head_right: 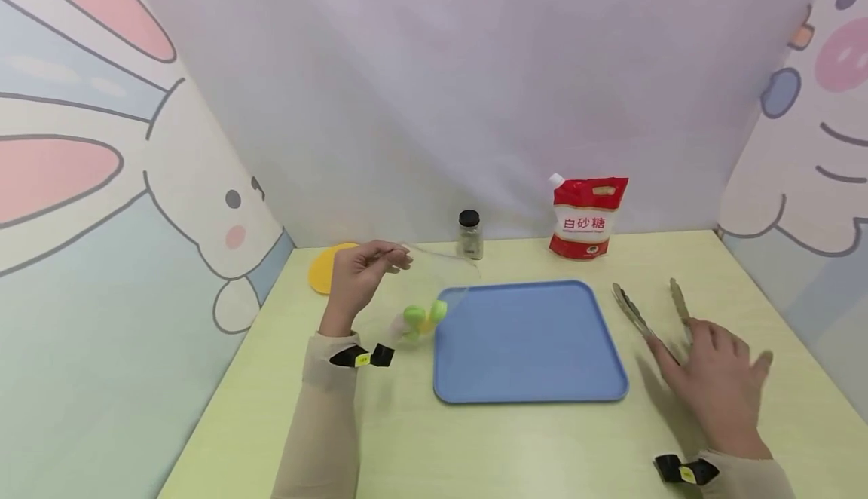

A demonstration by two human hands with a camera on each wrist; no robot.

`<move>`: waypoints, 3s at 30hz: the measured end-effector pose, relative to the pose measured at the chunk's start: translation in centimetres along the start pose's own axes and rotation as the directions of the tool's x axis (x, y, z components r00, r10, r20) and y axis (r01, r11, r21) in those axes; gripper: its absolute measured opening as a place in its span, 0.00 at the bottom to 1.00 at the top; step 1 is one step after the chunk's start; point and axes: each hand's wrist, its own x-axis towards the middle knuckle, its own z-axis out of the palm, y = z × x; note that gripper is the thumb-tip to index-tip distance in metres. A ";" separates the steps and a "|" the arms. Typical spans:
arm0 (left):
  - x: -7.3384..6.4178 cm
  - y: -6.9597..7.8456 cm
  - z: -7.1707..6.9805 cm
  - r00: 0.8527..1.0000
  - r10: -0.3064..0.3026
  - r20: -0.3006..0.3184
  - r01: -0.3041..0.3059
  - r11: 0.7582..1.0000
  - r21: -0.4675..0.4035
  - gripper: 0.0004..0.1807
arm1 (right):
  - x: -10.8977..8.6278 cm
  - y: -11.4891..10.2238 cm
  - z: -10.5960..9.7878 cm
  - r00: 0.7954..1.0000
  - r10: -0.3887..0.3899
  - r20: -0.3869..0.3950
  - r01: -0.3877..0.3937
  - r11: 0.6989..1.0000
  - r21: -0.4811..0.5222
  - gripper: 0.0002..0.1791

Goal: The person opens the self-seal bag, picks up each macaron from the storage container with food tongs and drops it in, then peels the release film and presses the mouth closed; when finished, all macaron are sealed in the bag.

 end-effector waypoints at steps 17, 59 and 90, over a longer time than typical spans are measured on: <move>-0.1 0.9 3.3 0.996 0.004 -0.091 -0.020 0.984 -0.175 0.05 | 4.9 -20.9 5.6 0.864 -0.432 0.257 0.026 0.549 0.835 0.26; -0.4 -4.0 4.3 0.850 -0.255 0.460 0.348 0.929 -0.128 0.12 | 8.8 -21.7 -2.9 0.612 -0.728 -0.310 0.778 0.481 0.405 0.11; -0.8 1.8 3.5 0.864 -0.142 0.483 0.190 0.980 -0.051 0.09 | 7.2 -26.2 -0.4 0.401 -0.863 -0.306 0.882 0.274 0.384 0.18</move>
